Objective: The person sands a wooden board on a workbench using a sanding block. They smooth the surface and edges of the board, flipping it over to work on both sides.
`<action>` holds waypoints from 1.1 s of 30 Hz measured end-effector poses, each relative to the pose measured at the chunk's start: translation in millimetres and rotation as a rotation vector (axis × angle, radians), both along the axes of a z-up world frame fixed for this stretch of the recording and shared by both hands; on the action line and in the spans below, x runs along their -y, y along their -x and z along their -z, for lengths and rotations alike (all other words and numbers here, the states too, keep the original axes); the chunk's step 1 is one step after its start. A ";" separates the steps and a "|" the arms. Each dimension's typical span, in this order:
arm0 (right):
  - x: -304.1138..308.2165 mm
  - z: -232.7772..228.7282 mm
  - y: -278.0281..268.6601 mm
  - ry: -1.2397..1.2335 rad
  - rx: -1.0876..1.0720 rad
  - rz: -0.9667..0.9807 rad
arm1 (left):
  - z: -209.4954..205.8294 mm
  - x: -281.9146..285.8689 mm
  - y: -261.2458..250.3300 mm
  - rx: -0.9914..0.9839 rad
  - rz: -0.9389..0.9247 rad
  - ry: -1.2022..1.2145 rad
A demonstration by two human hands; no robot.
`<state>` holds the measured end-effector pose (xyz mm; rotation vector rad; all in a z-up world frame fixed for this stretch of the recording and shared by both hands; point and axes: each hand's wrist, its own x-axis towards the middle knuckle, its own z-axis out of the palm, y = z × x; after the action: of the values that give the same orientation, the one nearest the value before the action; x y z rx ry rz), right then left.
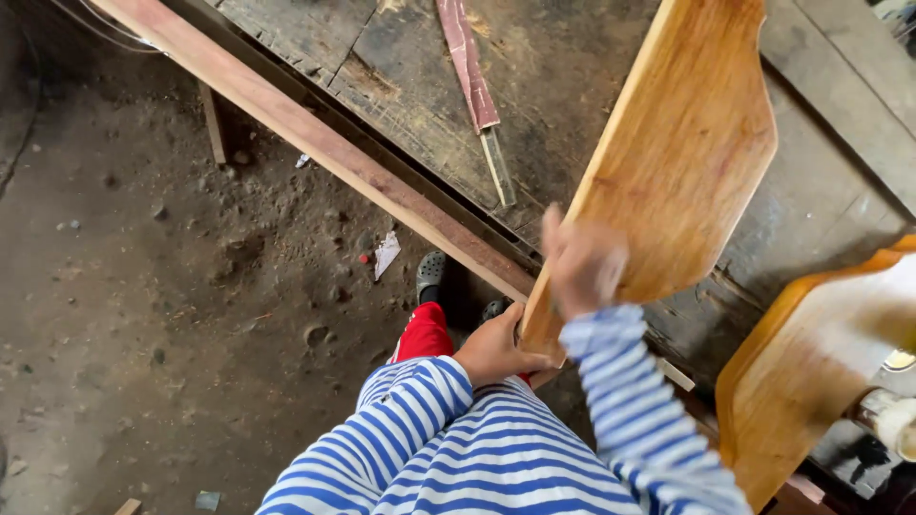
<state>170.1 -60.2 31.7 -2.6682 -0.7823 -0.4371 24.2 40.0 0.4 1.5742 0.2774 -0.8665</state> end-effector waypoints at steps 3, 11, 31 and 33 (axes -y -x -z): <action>7.7 -0.6 54.8 0.001 -0.050 -0.095 | 12.3 4.3 -0.5 0.107 0.010 0.036; 17.5 25.2 -58.1 -0.012 -0.093 -0.035 | 16.4 4.1 -2.7 0.084 0.025 0.000; 67.4 102.7 -391.1 0.190 0.232 0.311 | 41.9 5.5 2.0 0.202 -0.076 0.345; 68.0 115.0 -392.7 0.177 0.370 0.358 | 15.9 -8.9 -11.2 0.073 -0.031 0.340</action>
<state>562.8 -128.2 -83.3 -2.9433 -0.4456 -1.0165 35.4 48.9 -15.5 1.2776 0.0951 -0.7846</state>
